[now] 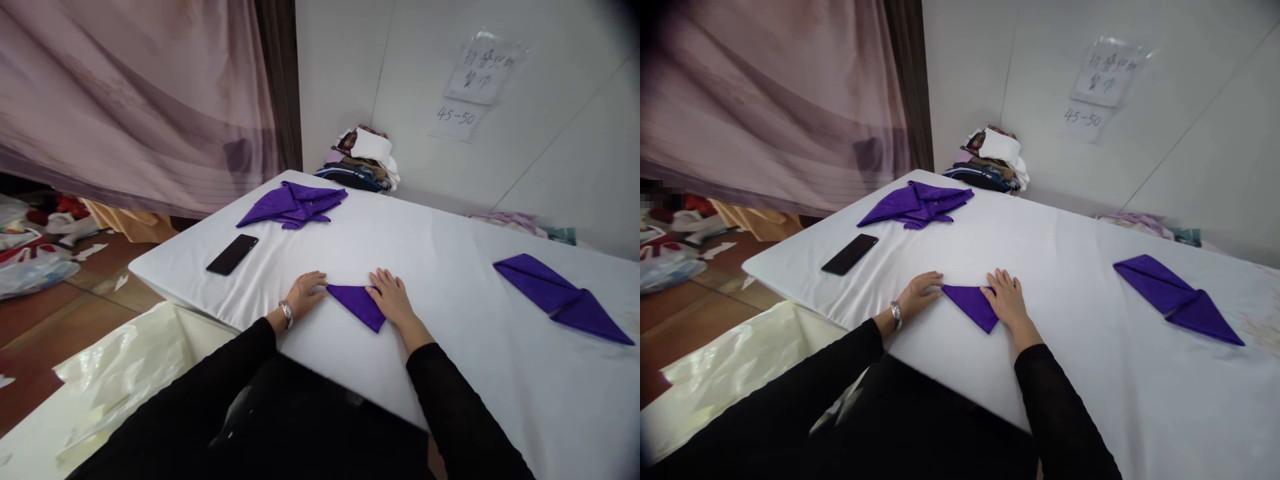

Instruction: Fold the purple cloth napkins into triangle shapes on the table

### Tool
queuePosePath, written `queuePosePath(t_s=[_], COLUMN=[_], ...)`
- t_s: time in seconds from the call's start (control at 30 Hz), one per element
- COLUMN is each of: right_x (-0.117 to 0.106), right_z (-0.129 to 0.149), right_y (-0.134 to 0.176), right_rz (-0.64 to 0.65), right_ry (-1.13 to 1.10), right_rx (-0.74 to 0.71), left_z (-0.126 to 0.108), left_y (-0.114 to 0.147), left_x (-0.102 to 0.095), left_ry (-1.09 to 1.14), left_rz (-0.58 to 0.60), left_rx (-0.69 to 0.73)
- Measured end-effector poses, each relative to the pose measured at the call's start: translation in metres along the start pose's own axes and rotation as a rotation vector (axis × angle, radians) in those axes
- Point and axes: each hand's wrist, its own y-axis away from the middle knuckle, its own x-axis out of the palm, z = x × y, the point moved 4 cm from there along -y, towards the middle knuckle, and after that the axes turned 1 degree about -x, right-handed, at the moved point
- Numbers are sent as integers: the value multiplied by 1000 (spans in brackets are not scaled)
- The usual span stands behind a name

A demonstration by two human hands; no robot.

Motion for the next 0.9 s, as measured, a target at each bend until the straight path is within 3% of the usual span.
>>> queuePosePath(t_s=[0.13,0.5,0.73,0.9], right_x=[-1,0,-5,-16], right_z=[0,-1,3,7], right_y=[1,1,-1,-1], right_rz=[9,9,27,22], right_ry=[7,-9,-57,-119], right_rx=[4,-3,22,19], left_z=[-1,-12,-10,7], left_y=[-9,-20,-20,-22], left_x=[6,0,2,4], left_ry=[44,157,-43,-153], left_rz=[-15,134,219,211], left_rx=[5,20,150,264])
